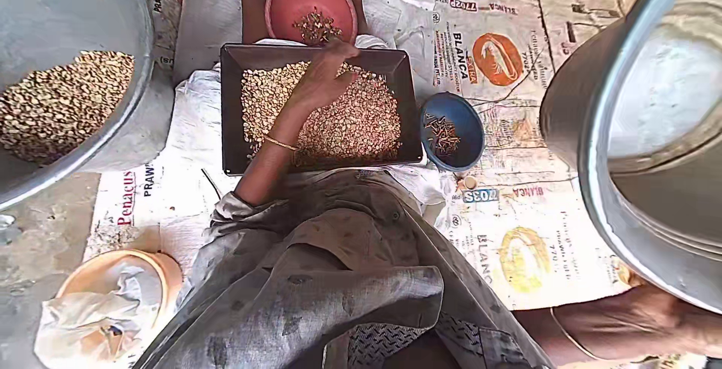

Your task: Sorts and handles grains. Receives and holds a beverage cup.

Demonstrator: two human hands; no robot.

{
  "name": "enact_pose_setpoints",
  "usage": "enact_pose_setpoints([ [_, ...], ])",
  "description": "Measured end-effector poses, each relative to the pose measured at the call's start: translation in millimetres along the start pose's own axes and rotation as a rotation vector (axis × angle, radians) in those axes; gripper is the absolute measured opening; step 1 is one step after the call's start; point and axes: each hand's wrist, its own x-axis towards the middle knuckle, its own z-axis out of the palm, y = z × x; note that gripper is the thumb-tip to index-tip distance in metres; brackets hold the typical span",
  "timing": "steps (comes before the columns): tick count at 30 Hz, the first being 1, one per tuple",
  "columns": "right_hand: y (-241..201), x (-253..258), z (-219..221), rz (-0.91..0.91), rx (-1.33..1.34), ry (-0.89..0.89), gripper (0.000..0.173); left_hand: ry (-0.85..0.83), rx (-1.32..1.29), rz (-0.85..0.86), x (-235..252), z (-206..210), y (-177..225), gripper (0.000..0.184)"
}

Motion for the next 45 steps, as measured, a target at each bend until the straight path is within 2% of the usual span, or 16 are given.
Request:
enact_pose_setpoints([
  [3, 16, 27, -43, 0.052, 0.037, 0.093, 0.028, 0.136, 0.261, -0.291, -33, -31, -52, 0.042],
  [5, 30, 31, -57, 0.094, 0.031, 0.173, 0.025, 0.155, 0.275, -0.363, -61, -38, -80, 0.042],
  [9, 53, 1, -32, 0.13, -0.173, 0.349, 0.021, 0.104, 0.193, -0.299, -98, -22, -110, 0.046],
  [11, 68, -7, -45, 0.112, -0.244, 0.367, 0.031, 0.095, 0.182, -0.284, -100, -13, -113, 0.048],
  [14, 81, -6, -66, 0.111, -0.25, 0.423, 0.034, 0.13, 0.263, -0.259, -91, -9, -98, 0.044],
  [16, 90, -1, -72, 0.082, -0.236, 0.421, 0.036, 0.133, 0.328, -0.181, -77, -7, -75, 0.04],
  [19, 115, 13, -76, 0.009, -0.229, 0.406, 0.048, 0.019, 0.337, 0.072, -56, 16, -38, 0.039],
  [21, 128, 12, -54, 0.048, -0.211, 0.415, 0.054, -0.101, 0.275, 0.26, -41, 45, -22, 0.037],
  [23, 145, -1, -15, 0.195, -0.194, 0.398, 0.052, -0.203, 0.221, 0.382, -30, 73, -22, 0.035],
  [25, 168, -23, 29, 0.363, -0.185, 0.232, 0.028, -0.258, 0.215, 0.41, -24, 88, -31, 0.028],
  [28, 195, -63, 88, 0.545, -0.17, -0.426, 0.027, -0.253, 0.203, 0.352, -24, 84, -41, 0.024],
  [31, 225, -100, 147, 0.539, -0.204, -0.99, 0.022, -0.22, 0.199, 0.262, -35, 67, -49, 0.023],
  [34, 250, -135, 189, 0.435, -0.357, -1.342, 0.02, -0.163, 0.203, 0.184, -48, 51, -61, 0.022],
  [37, 270, -161, 207, 0.062, -0.629, -1.524, 0.023, -0.078, 0.202, 0.095, -64, 37, -77, 0.021],
  [39, 281, -174, 210, -0.095, -0.774, -1.543, 0.025, -0.019, 0.213, 0.019, -74, 30, -85, 0.021],
  [45, 285, -184, 211, -0.093, -0.909, -1.502, 0.022, 0.059, 0.185, -0.157, -78, 23, -90, 0.021],
])
